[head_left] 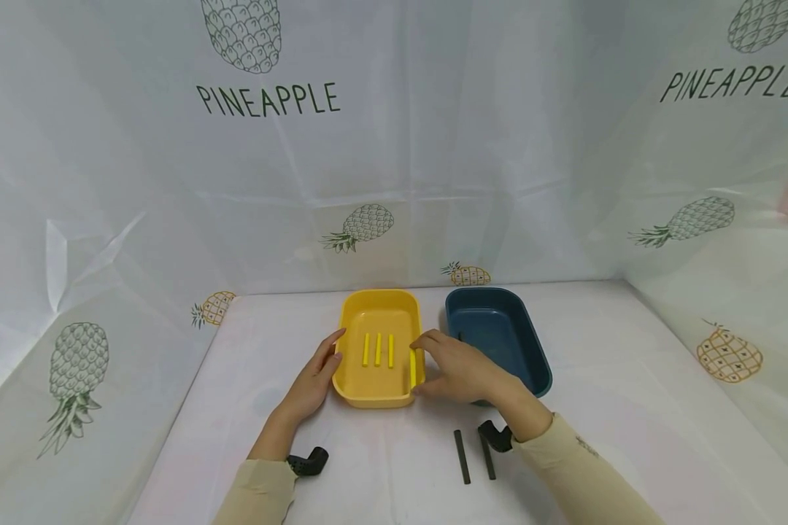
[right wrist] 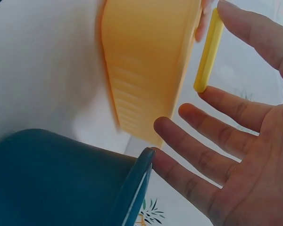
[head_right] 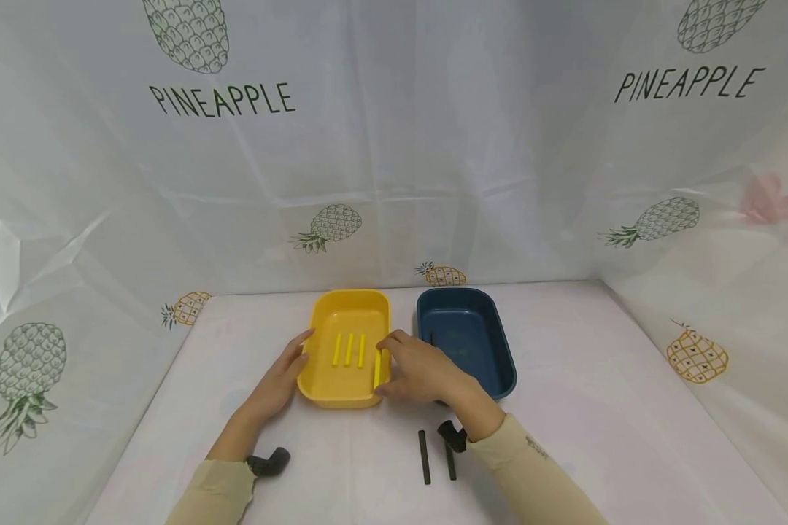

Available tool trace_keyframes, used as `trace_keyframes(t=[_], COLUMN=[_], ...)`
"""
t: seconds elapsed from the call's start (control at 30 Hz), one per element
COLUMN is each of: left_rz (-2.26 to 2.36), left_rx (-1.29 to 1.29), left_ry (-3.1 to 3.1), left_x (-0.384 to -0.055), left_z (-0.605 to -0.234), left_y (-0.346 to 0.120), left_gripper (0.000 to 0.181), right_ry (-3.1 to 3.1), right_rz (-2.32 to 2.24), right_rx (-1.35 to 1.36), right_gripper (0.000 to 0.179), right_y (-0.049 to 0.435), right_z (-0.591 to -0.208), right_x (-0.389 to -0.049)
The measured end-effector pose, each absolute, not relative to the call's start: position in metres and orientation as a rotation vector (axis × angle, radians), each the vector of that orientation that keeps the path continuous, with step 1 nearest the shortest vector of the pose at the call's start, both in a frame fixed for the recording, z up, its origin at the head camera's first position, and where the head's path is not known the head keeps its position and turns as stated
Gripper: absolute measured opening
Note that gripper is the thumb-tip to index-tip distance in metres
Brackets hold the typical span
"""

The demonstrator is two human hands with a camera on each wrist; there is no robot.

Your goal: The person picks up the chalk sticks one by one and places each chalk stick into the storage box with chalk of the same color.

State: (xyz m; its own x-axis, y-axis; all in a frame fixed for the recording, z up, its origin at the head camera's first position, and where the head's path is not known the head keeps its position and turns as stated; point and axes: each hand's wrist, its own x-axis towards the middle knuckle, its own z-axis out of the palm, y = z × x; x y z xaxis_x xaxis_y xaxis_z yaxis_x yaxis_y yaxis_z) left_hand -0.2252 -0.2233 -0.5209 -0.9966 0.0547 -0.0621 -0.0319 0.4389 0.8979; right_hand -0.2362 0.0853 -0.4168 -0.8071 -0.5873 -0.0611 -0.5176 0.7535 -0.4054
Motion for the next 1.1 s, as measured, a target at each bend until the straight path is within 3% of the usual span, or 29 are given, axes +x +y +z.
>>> trace_keyframes(t=[1.1], left_rz=[1.649], left_rx=[0.038], left_ry=[2.604], left_x=[-0.222], left_z=[-0.521], left_y=[-0.223], left_gripper=[0.045], right_ry=[2.735], right_rz=[-0.512], right_rx=[-0.782], right_gripper=[0.075], right_y=[0.059], right_z=[-0.432], right_x=[-0.278])
